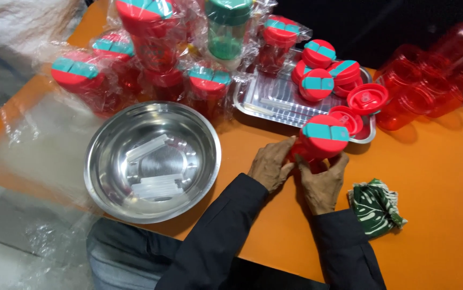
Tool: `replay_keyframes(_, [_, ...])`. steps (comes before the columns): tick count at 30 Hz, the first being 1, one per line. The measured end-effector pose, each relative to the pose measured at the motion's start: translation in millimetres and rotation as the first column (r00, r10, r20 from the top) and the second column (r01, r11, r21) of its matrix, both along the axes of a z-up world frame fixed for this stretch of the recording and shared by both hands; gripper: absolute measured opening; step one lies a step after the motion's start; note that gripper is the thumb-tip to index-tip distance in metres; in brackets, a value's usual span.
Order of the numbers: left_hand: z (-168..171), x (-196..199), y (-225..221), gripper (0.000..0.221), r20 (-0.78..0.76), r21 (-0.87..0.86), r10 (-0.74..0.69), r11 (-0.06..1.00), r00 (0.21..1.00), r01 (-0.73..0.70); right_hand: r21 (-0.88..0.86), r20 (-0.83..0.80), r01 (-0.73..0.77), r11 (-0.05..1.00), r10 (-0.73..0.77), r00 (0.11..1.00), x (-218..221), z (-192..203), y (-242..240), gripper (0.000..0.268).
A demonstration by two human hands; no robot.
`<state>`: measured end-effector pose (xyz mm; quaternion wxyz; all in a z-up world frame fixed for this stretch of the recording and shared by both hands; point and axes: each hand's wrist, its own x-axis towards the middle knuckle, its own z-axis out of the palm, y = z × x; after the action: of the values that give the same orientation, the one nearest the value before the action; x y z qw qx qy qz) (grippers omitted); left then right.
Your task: Cleaning a red plastic container with a cloth and then fitting a multi-colored lid onto it.
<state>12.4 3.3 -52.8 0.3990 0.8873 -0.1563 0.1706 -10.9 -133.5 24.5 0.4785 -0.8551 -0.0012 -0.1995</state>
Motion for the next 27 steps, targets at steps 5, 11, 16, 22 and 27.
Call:
replay_keyframes(5, [3.0,-5.9,-6.0,0.066,-0.020,0.142,0.025,0.990,0.999,-0.022,-0.030,-0.073,0.078,0.997,-0.080,0.994,-2.1,4.0,3.3,0.079])
replay_keyframes(11, [16.0,-25.2,-19.3,0.074,-0.052,0.231,0.064,0.972,0.997,-0.050,-0.105,-0.176,0.072,0.992,-0.090,0.980,-5.6,1.4,2.1,0.087])
replay_keyframes(16, [-7.7,-30.9,-35.2,0.069,0.085,0.213,0.115,0.968,0.990,-0.131,-0.164,-0.088,0.172,0.971,-0.188,0.978,-9.0,-2.3,8.3,0.089])
replay_keyframes(22, [20.9,-81.2,-22.0,0.055,0.178,0.150,0.207,0.960,0.962,-0.234,-0.289,-0.091,0.049,0.956,-0.078,0.993,-35.8,1.8,6.2,0.068])
replay_keyframes(27, [28.6,-130.5,2.8,0.049,0.022,0.165,0.082,0.983,0.996,-0.084,-0.369,0.031,0.012,0.929,-0.001,1.000,-71.5,-4.4,14.4,0.065])
